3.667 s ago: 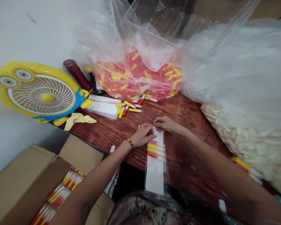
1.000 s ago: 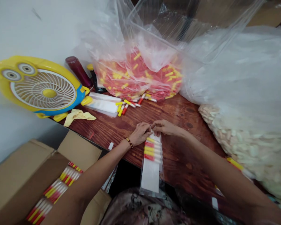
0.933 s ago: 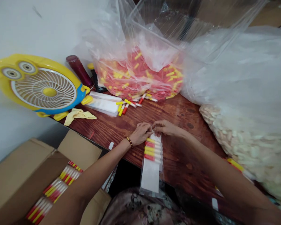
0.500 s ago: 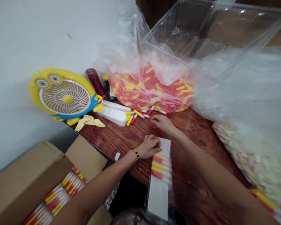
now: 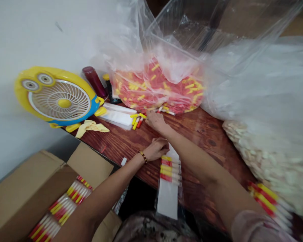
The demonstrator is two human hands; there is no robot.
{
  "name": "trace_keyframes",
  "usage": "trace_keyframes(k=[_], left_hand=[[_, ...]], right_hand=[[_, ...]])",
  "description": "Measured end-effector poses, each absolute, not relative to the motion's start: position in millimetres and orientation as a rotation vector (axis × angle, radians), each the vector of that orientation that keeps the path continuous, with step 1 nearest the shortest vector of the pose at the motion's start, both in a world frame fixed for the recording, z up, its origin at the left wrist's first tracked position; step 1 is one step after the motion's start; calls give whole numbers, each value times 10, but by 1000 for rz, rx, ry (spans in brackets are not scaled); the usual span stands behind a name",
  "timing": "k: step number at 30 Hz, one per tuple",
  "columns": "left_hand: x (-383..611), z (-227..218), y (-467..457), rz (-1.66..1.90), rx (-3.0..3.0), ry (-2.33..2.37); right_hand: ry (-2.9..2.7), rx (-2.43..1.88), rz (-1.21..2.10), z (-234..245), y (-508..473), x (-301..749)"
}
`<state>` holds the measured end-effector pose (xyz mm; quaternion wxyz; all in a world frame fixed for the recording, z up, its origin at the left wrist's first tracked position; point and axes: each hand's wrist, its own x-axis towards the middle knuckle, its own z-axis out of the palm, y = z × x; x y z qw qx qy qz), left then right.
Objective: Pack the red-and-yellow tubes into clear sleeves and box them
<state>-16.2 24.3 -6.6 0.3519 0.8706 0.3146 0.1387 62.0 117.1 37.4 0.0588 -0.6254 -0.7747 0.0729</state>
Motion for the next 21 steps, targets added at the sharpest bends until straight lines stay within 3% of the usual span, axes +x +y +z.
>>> trace_keyframes(k=[9,21], left_hand=[[-172,-127,220,428,2253,792],[-140,-145,184,519,2269,813]], right_hand=[[-1577,-1479,1272,266,506,1566],[-1477,-1398,1387,-57,-9,1732]])
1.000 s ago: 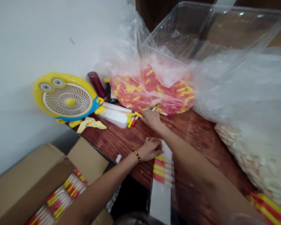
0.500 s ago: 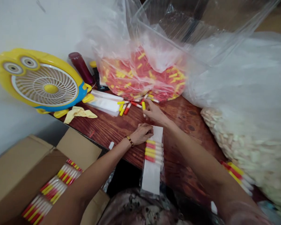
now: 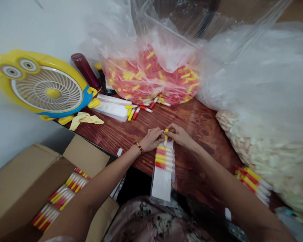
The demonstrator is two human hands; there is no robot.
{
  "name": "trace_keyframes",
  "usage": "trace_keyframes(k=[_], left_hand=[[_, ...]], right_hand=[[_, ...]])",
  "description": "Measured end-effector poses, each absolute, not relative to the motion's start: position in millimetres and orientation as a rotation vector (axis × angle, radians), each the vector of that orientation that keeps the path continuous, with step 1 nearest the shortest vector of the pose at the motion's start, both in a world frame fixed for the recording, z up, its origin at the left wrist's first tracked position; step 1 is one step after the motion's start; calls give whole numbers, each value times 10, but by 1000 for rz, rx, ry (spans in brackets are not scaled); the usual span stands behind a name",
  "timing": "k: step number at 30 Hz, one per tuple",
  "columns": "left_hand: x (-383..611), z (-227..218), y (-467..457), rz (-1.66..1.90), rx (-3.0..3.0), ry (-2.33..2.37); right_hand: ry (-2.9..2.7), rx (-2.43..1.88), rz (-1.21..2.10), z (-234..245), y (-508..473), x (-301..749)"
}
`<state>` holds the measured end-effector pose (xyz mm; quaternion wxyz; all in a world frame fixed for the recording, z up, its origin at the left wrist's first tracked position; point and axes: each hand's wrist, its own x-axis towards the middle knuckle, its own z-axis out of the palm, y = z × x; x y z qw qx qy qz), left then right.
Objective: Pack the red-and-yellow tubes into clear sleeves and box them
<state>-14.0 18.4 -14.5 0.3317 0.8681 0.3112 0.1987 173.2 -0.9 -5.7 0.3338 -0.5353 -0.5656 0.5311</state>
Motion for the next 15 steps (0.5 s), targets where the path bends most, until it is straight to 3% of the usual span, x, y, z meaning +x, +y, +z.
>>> trace_keyframes(k=[10,15], left_hand=[[-127,-165,181,559,2226,840],[-163,-96,179,516,2224,816]], right_hand=[[-1637,-1345,1348,-16,6,1784],[-2101,-1392,1226,162,164,1877]])
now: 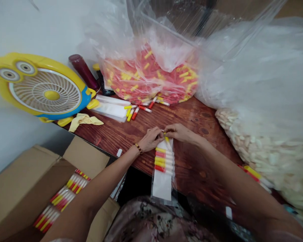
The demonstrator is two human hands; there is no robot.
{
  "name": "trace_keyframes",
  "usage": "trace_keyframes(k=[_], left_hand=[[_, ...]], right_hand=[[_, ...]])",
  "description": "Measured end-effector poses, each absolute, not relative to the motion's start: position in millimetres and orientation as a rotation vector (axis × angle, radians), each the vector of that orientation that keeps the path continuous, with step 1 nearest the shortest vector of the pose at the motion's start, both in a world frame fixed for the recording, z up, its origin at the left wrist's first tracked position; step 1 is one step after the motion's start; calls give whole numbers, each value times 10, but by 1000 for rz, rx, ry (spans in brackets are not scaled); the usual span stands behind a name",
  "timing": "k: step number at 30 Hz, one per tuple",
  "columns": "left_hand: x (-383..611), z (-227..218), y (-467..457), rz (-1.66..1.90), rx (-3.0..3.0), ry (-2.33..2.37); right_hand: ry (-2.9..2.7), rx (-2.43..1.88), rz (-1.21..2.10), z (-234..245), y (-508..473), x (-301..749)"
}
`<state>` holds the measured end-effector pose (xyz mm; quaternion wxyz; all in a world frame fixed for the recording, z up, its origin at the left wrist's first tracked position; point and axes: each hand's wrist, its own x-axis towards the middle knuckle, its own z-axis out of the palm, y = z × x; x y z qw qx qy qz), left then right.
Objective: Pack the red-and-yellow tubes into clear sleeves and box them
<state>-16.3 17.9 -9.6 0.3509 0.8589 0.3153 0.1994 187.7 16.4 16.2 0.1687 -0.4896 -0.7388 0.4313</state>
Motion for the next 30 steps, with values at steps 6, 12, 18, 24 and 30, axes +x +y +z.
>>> trace_keyframes(k=[6,12,18,24,30], left_hand=[[-184,-117,177,560,2244,786],[-183,-129,168,566,2230,796],[-161,-121,153,492,2227,868],[-159,-141,160,470,2216,873],[-157,-136,156,511,2209,866]], right_hand=[[-2210,-1345,1408,198,212,1843],[-1885,-1305,1638,99,121,1824],[-1740,-1282,1713,126,65,1819],[-1648,-1271,1695,93,15,1769],[-1782,-1265,1619,13,-25,1776]])
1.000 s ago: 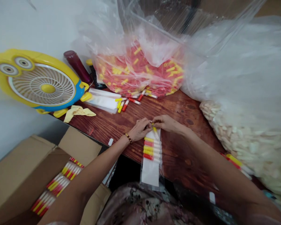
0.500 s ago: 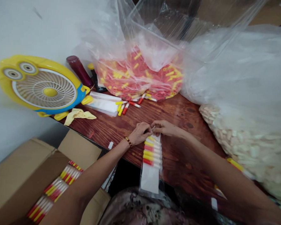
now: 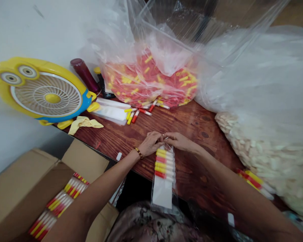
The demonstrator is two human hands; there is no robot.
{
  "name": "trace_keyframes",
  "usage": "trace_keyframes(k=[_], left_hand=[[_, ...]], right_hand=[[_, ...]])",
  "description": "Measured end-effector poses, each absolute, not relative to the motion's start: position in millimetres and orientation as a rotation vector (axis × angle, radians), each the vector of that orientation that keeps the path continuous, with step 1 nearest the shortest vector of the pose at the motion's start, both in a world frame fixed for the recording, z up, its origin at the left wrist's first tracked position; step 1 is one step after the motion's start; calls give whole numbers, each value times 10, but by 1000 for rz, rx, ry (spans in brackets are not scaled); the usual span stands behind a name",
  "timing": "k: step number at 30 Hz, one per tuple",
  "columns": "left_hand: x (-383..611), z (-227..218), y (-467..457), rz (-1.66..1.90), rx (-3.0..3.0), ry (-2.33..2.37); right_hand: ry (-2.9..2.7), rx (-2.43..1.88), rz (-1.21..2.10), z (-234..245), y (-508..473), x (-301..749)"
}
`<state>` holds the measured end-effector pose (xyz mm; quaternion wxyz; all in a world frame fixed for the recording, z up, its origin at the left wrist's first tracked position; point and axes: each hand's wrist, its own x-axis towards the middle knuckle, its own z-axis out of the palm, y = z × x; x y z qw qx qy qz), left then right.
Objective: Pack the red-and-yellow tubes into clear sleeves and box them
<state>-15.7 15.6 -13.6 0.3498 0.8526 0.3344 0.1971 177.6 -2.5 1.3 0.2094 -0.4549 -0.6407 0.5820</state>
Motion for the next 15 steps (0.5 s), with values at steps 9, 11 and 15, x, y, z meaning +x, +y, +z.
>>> trace_keyframes(k=[9,11,15], left_hand=[[-163,-163,137,526,2250,874],[-170,-152,141,521,2246,858],[-177,-122,150,490,2226,839]], right_hand=[[-1877,-1246,1644,55,1,1803],[-1800,-1260,1703,56,95,1827],[-1690,-1461,1399,104,493,1896]])
